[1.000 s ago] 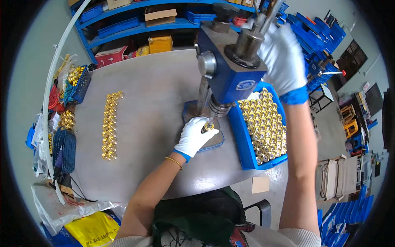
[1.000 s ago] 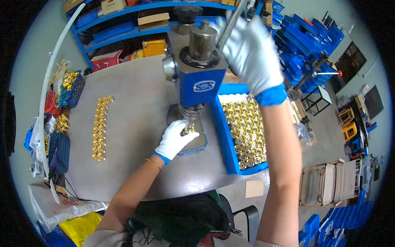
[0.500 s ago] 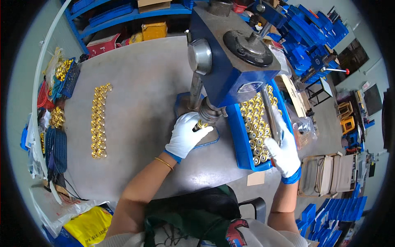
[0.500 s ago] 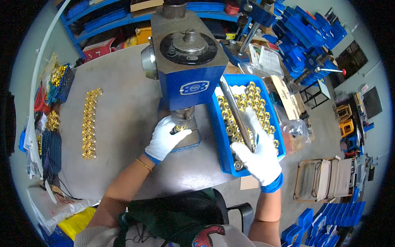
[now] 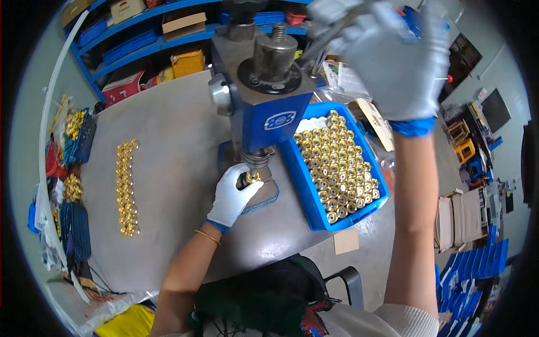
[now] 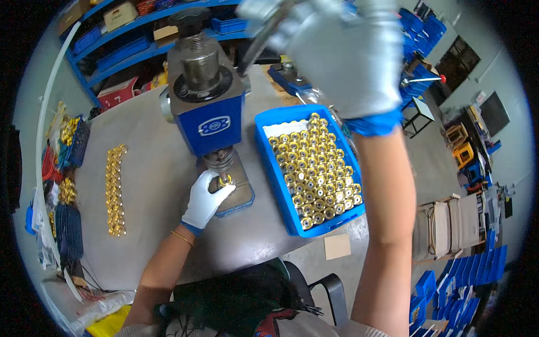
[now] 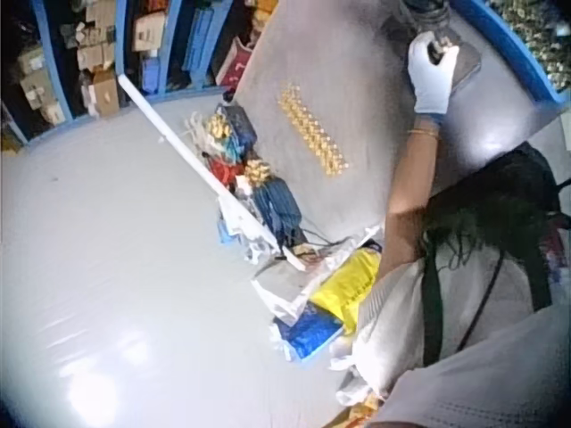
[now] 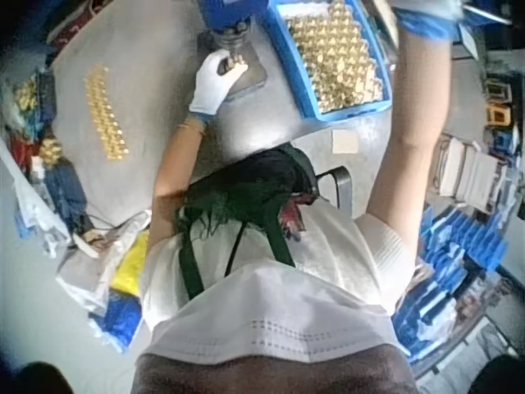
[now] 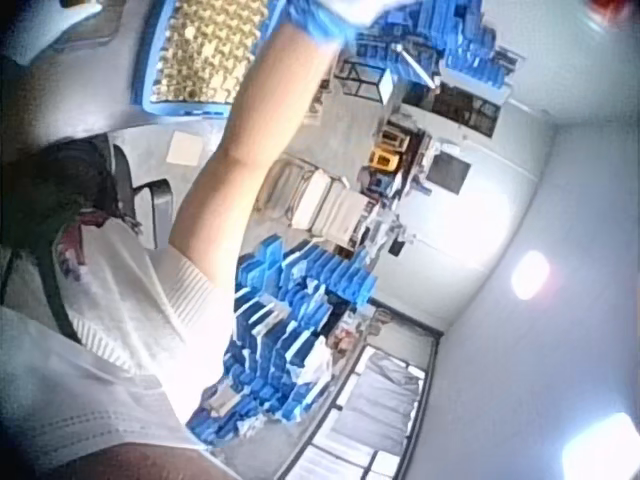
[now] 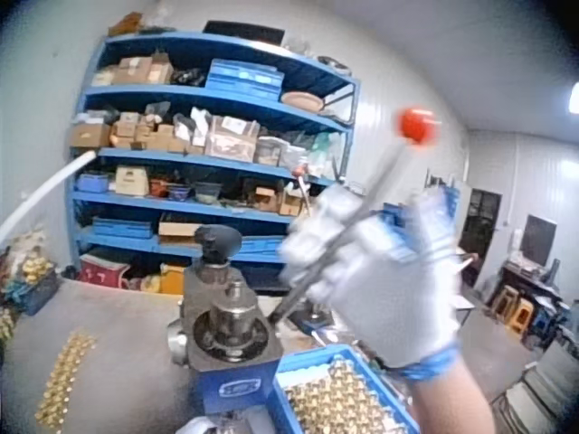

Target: The person packs metal bearings into a box, puts on gloves, and uses a manual press machine to press metal parts into gold rings.

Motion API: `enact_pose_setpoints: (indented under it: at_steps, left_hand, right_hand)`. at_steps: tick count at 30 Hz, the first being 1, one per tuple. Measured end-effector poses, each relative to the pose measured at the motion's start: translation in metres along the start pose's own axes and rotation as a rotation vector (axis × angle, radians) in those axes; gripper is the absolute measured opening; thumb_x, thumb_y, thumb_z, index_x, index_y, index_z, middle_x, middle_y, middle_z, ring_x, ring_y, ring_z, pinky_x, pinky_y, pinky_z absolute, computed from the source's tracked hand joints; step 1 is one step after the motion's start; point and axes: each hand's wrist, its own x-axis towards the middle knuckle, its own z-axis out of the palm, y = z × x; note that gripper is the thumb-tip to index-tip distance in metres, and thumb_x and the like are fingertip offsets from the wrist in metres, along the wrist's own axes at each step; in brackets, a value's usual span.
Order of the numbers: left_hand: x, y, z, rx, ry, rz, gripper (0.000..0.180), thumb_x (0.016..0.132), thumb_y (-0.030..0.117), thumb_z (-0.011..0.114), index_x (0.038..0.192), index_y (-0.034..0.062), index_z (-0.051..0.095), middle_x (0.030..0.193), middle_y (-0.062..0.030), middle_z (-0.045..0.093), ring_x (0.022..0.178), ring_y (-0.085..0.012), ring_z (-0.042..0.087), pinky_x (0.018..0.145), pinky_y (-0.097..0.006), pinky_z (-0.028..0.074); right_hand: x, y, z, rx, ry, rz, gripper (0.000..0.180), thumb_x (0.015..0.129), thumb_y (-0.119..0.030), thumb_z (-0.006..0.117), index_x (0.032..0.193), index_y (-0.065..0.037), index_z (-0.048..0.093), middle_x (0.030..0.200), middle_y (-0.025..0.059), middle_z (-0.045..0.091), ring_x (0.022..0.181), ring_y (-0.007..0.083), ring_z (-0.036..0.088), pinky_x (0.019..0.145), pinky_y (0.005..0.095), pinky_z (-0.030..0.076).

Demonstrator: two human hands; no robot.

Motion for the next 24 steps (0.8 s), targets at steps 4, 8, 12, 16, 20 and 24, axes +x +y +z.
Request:
enact_pose_setpoints:
  at_steps: [4, 8, 12, 16, 20, 24]
  left_hand:
    - [0.0, 0.003, 0.008, -0.324, -0.003, -0.204, 0.032, 0.079, 0.011, 0.076, 0.106, 0.0006, 0.061, 0.105, -0.0087, 0.064, 0.096, -0.0161, 0.063, 0.086, -0.031, 0.05]
    - [0.001, -0.022, -0.017, -0.331, 0.13, -0.182, 0.037, 0.078, 0.005, 0.076, 0.111, 0.0034, 0.06, 0.105, -0.0069, 0.064, 0.097, -0.0157, 0.063, 0.088, -0.03, 0.051]
    - [-0.006, -0.088, -0.087, 0.158, 0.373, -0.011, 0.04, 0.079, 0.009, 0.077, 0.115, 0.0029, 0.06, 0.111, -0.01, 0.058, 0.099, -0.0213, 0.06, 0.088, -0.032, 0.05]
    - [0.018, -0.12, -0.149, 0.582, 0.374, -0.088, 0.041, 0.084, 0.019, 0.073, 0.119, 0.0028, 0.059, 0.106, -0.0155, 0.056, 0.1, -0.0327, 0.056, 0.088, -0.038, 0.047]
    - [0.024, -0.168, -0.217, 0.879, 0.417, -0.026, 0.042, 0.069, 0.017, 0.081, 0.105, 0.008, 0.062, 0.095, -0.0138, 0.064, 0.091, -0.0344, 0.061, 0.081, -0.042, 0.049]
    - [0.047, -0.187, -0.238, 1.057, 0.293, -0.124, 0.041, 0.068, 0.017, 0.081, 0.104, 0.009, 0.064, 0.098, -0.0117, 0.064, 0.094, -0.0318, 0.062, 0.082, -0.043, 0.049]
  right_hand:
    - [-0.056, 0.033, -0.095, -1.431, 0.71, 0.739, 0.053, 0.092, -0.048, 0.054, 0.12, -0.004, 0.062, 0.096, 0.0187, 0.07, 0.093, 0.0297, 0.069, 0.079, 0.0423, 0.054]
    - [-0.153, 0.08, -0.18, -2.096, 0.672, 1.129, 0.04, 0.086, -0.041, 0.056, 0.1, -0.007, 0.071, 0.101, 0.0224, 0.069, 0.092, 0.0399, 0.067, 0.081, 0.0461, 0.053]
    - [-0.182, 0.098, -0.198, -1.926, 0.754, 1.223, 0.041, 0.081, -0.049, 0.062, 0.106, -0.018, 0.073, 0.108, 0.0157, 0.069, 0.1, 0.0344, 0.067, 0.088, 0.0426, 0.052]
    - [-0.234, 0.081, -0.253, -1.995, 0.717, 1.336, 0.042, 0.082, -0.042, 0.06, 0.11, -0.012, 0.069, 0.104, 0.0208, 0.068, 0.098, 0.0392, 0.065, 0.081, 0.0452, 0.051]
    - [-0.228, 0.085, -0.249, -1.859, 0.649, 1.089, 0.047, 0.08, -0.036, 0.066, 0.114, -0.004, 0.065, 0.102, 0.0221, 0.068, 0.097, 0.0379, 0.065, 0.078, 0.0431, 0.051]
    - [-0.217, 0.066, -0.21, -1.942, 0.523, 0.663, 0.049, 0.079, -0.032, 0.069, 0.116, -0.002, 0.062, 0.104, 0.0217, 0.068, 0.098, 0.0354, 0.065, 0.079, 0.0411, 0.05]
